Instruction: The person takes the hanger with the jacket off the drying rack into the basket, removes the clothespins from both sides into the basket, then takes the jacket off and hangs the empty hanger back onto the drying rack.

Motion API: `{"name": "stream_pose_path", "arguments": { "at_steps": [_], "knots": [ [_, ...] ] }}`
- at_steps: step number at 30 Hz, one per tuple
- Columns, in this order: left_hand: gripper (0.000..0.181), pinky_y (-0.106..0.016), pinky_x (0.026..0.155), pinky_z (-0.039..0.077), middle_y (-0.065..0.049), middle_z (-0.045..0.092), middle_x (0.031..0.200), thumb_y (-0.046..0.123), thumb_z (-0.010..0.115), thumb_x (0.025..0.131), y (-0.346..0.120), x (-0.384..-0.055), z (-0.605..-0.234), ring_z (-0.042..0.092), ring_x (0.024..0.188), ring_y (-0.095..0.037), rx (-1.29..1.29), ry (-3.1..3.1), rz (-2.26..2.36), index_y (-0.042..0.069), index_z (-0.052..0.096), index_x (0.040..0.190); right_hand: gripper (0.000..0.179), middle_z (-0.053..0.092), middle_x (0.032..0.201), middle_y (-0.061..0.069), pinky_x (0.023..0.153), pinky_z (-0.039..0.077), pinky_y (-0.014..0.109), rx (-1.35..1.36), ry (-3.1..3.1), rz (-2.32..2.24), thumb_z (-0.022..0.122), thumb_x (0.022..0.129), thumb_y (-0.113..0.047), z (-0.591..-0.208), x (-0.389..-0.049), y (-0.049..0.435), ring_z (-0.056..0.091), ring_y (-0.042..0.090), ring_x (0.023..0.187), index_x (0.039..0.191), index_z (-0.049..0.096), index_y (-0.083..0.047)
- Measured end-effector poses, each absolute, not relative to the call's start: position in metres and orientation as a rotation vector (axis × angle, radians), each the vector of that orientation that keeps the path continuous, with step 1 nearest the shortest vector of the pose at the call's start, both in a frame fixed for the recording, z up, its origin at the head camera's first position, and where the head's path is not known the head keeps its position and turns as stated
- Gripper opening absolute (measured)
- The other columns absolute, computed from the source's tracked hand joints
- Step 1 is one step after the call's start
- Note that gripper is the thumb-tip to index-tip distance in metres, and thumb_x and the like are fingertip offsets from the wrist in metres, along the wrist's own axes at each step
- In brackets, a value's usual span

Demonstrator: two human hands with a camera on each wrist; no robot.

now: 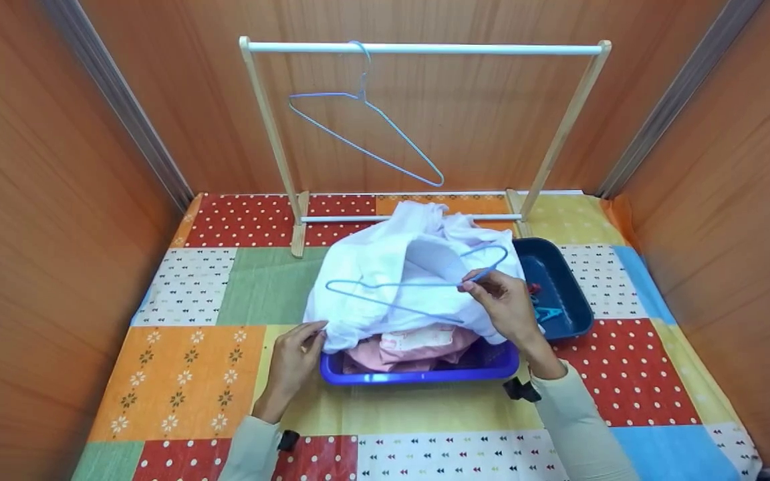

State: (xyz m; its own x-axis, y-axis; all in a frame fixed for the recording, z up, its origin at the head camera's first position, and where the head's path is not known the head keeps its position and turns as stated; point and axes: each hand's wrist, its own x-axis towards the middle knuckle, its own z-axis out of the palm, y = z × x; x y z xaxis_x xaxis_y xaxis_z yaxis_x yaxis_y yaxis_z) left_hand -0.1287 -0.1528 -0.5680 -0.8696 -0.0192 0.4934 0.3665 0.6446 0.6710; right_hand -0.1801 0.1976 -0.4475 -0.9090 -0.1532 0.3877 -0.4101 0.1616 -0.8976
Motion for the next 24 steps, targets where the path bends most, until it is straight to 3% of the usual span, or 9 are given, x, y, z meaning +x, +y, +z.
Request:
{"name": "stream_pose_path", "arguments": {
  "at_steps": [6,24],
  "knots": [
    [0.020,-0.027,0.067,0.058,-0.009,0.076,0.097,-0.002,0.070,0.086,-0.153,-0.128,-0.569,0.068,0.076,-0.014,-0.273,-2.395,-1.134,0.003,0.075,0.104,0.008,0.071,0.089,0.022,0.079,0.057,0.020,0.541,-2.172,1.910,0.064,0.090,0.003,-0.468,-0.191,0.203,0.072,0.008,0.084,0.095,0.068,0.008],
    [0.018,-0.029,0.069,0.058,-0.009,0.076,0.100,0.001,0.070,0.087,-0.153,-0.129,-0.568,0.068,0.078,-0.012,-0.228,-2.445,-1.148,0.003,0.074,0.105,0.008,0.071,0.086,0.021,0.079,0.056,0.018,0.661,-2.208,1.871,0.064,0.089,0.007,-0.463,-0.190,0.184,0.072,0.009,0.083,0.094,0.070,0.006]
  ]
}}
